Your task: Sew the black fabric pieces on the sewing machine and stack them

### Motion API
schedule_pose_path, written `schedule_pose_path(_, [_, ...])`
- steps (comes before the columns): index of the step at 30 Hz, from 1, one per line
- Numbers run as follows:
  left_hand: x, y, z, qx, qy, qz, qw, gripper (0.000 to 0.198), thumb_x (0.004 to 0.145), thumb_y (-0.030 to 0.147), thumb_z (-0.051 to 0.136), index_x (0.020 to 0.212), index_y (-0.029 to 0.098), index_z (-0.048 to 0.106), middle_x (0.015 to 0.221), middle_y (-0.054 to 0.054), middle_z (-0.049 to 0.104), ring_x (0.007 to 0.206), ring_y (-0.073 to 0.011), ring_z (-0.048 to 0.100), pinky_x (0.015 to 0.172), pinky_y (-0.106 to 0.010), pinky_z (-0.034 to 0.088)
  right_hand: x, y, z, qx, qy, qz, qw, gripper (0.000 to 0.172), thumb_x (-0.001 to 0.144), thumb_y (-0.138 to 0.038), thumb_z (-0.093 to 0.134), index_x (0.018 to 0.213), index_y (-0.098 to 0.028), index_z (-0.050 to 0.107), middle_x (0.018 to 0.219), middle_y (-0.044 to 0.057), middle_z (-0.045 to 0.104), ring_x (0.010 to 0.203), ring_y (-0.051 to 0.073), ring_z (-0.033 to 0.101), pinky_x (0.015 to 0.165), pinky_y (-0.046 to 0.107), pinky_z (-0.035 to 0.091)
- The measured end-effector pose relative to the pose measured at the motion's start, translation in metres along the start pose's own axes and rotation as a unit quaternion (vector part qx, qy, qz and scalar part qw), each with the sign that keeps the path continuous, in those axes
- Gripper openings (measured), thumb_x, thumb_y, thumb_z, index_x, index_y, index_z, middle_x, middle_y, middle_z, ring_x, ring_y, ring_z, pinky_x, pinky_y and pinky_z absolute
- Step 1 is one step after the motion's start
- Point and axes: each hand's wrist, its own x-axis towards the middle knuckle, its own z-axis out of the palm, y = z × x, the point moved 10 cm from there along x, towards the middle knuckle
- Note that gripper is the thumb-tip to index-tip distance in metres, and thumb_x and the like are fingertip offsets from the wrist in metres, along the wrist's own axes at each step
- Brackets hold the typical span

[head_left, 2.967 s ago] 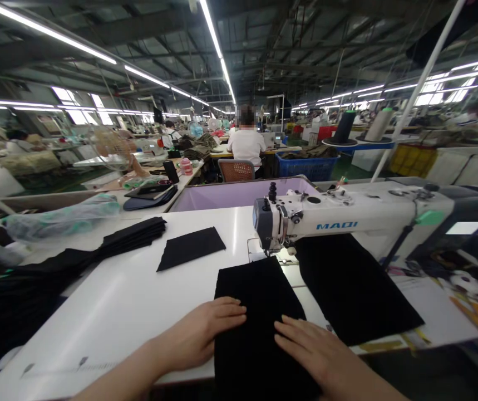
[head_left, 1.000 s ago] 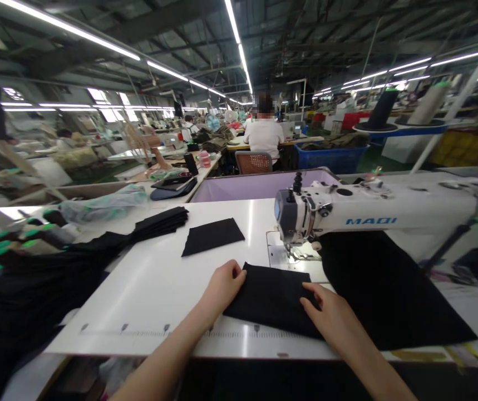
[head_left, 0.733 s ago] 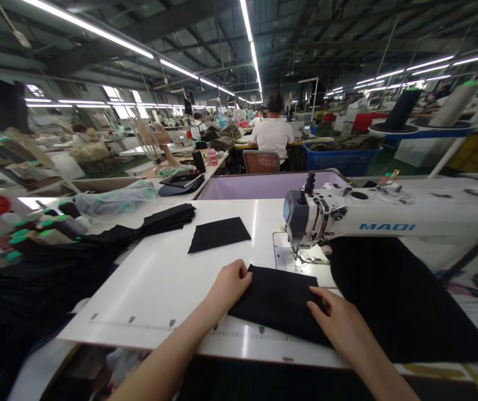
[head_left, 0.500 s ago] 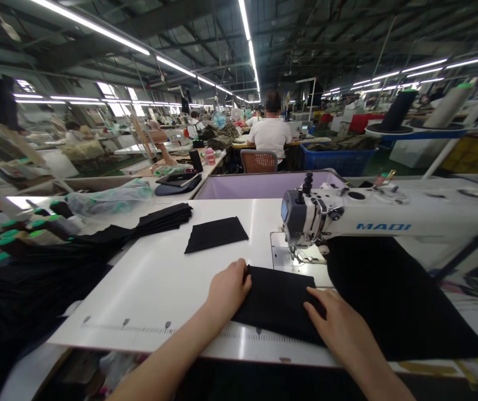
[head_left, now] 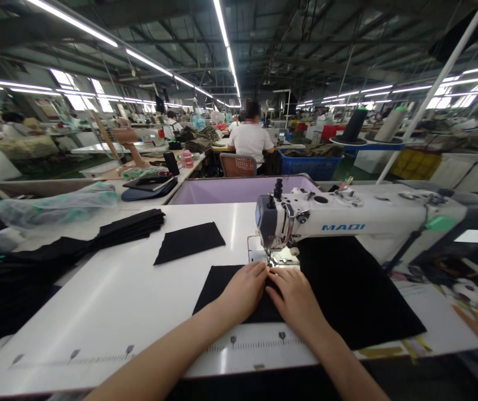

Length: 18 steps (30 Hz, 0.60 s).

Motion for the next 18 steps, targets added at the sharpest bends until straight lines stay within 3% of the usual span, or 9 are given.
schedule_pose_path(5, [0.003,-0.014,-0.003,-0.015,0.019,0.022,0.999,0.035,0.096,0.011,0.045,0.129,0.012,0.056,0.135,-0.014,0.060,0.129,-0.0258,0.053,0.113,-0.043,0.044,0.000,0.011,0.003,0.016,0.035,0.000,0.999,0.023,0.090,-0.017,0.061,0.113,-0.015,0.067,0.118,0.012,0.068,0.110,0.028,0.061,0.099,0.047,0.050])
schedule_pose_path(18, [0.011,-0.021,-0.005,-0.093,0.014,0.068,0.993,0.034,0.098,0.013,0.041,0.129,0.013,0.054,0.134,-0.013,0.060,0.136,-0.0228,0.048,0.118,-0.041,0.038,0.000,0.009,0.002,-0.010,0.050,0.004,0.999,0.022,0.093,-0.019,0.057,0.112,-0.015,0.067,0.118,0.013,0.068,0.111,0.028,0.062,0.097,0.047,0.052])
